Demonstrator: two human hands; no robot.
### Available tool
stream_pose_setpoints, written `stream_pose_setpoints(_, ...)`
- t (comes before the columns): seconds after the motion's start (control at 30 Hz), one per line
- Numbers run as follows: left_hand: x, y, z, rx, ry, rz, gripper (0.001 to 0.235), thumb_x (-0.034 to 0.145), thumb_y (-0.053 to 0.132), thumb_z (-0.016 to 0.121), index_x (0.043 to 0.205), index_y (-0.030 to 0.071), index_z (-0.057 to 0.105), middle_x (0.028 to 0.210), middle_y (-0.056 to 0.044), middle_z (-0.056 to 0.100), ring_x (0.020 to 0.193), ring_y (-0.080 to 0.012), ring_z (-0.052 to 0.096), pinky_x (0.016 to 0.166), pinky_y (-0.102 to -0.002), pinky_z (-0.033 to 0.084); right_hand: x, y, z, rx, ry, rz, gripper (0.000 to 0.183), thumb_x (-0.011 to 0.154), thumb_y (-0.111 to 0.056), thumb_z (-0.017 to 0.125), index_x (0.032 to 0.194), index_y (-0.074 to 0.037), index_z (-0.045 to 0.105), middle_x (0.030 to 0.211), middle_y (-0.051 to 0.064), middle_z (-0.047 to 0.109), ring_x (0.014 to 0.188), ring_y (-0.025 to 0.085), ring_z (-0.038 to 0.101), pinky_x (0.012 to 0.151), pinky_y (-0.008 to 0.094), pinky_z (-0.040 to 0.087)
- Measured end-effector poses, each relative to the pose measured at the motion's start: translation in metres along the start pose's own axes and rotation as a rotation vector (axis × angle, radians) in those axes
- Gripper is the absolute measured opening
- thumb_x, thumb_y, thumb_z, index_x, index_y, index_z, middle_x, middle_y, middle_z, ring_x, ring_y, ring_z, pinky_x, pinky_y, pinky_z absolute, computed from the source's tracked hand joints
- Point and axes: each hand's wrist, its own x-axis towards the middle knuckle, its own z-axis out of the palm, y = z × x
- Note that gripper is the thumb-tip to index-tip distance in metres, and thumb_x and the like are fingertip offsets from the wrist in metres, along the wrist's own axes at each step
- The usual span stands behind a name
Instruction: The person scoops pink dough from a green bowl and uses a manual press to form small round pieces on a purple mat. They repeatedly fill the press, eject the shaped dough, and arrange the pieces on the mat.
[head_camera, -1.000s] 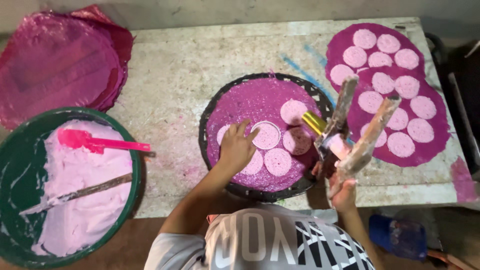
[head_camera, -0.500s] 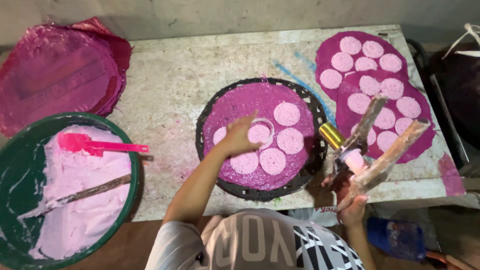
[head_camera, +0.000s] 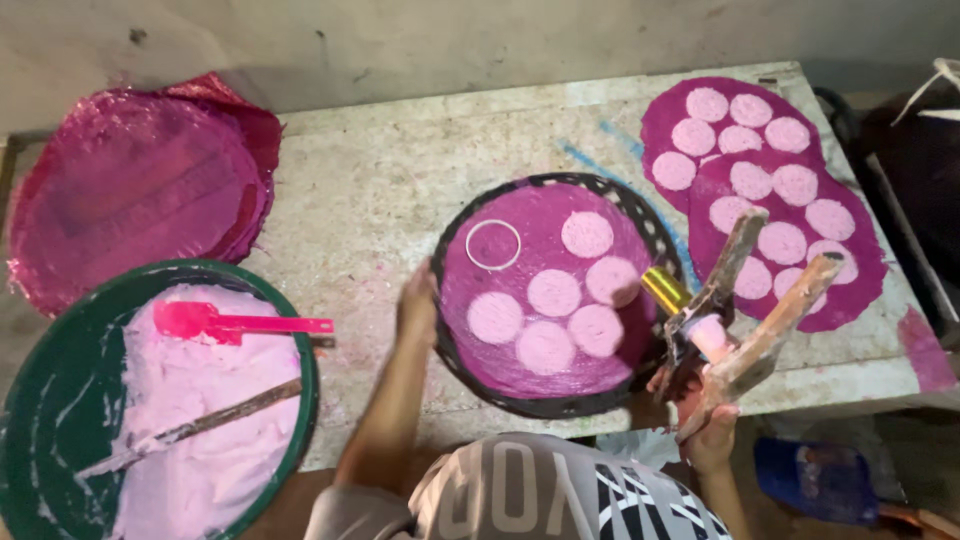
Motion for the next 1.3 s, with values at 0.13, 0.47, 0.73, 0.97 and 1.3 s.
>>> stream_pose_setpoints(0.13, -0.105, -0.01, -0.001, -0.228, -0.076, -0.006, 0.06, 0.099, 0.003, 0.052, 0.156, 0.003, 0.033, 0.144, -0.014, 0.056, 0.13, -0.0249, 0.055, 0.105, -0.036, 0.047, 0.011, 0.016, 0.006, 0.075, -0.019, 0.055, 0.111, 0.085, -0.092, 0.042, 0.14, 0.005, 0.043, 0.115, 0.02, 0.06, 0.105, 0.03, 0.059, 0.094, 0.044, 0.047)
stream_pose_setpoints(0.47, -0.139, 0.071, 0.013, 0.771, -0.085, 0.518, 0.1, 0.084, 0.031, 0.079, 0.159, 0.001, 0.019, 0.156, -0.028, 0.029, 0.138, -0.0358, 0.041, 0.112, -0.048, 0.039, 0.015, 0.033, 0.031, 0.09, -0.023, 0.037, 0.104, 0.083, -0.089, 0.048, 0.14, -0.002, 0.041, 0.124, 0.018, 0.056, 0.112, 0.031, 0.058, 0.101, 0.046, 0.047)
stream_pose_setpoints(0.73, -0.146, 0.084, 0.053, 1.146, -0.493, 0.546, 0.123, 0.064, 0.047, 0.09, 0.155, -0.001, 0.022, 0.144, -0.024, 0.043, 0.141, -0.0404, 0.033, 0.119, -0.067, 0.008, 0.004, 0.016, 0.043, 0.057, -0.06, 0.035, 0.104, 0.085, -0.089, 0.05, 0.139, 0.0, 0.042, 0.12, 0.022, 0.056, 0.108, 0.034, 0.058, 0.097, 0.047, 0.048)
stream_pose_setpoints(0.97, -0.136, 0.075, 0.061, 1.129, -0.415, 0.6, 0.094, 0.077, 0.034, 0.083, 0.153, 0.003, 0.037, 0.143, -0.022, 0.044, 0.141, -0.041, 0.034, 0.119, -0.068, 0.01, -0.001, 0.008, 0.04, 0.095, -0.022, 0.109, 0.109, 0.082, -0.088, 0.055, 0.144, 0.001, 0.038, 0.123, 0.022, 0.055, 0.11, 0.032, 0.057, 0.096, 0.044, 0.047)
stream_pose_setpoints(1.3, -0.11, 0.077, 0.069, 1.134, -0.318, 0.758, 0.053, 0.09, 0.039, 0.073, 0.131, 0.007, 0.065, 0.151, -0.026, 0.035, 0.144, -0.0474, 0.024, 0.118, -0.07, 0.011, -0.001, 0.01, 0.038, 0.057, -0.046, 0.123, 0.109, 0.083, -0.089, 0.053, 0.139, 0.004, 0.043, 0.118, 0.021, 0.057, 0.109, 0.03, 0.058, 0.096, 0.043, 0.047)
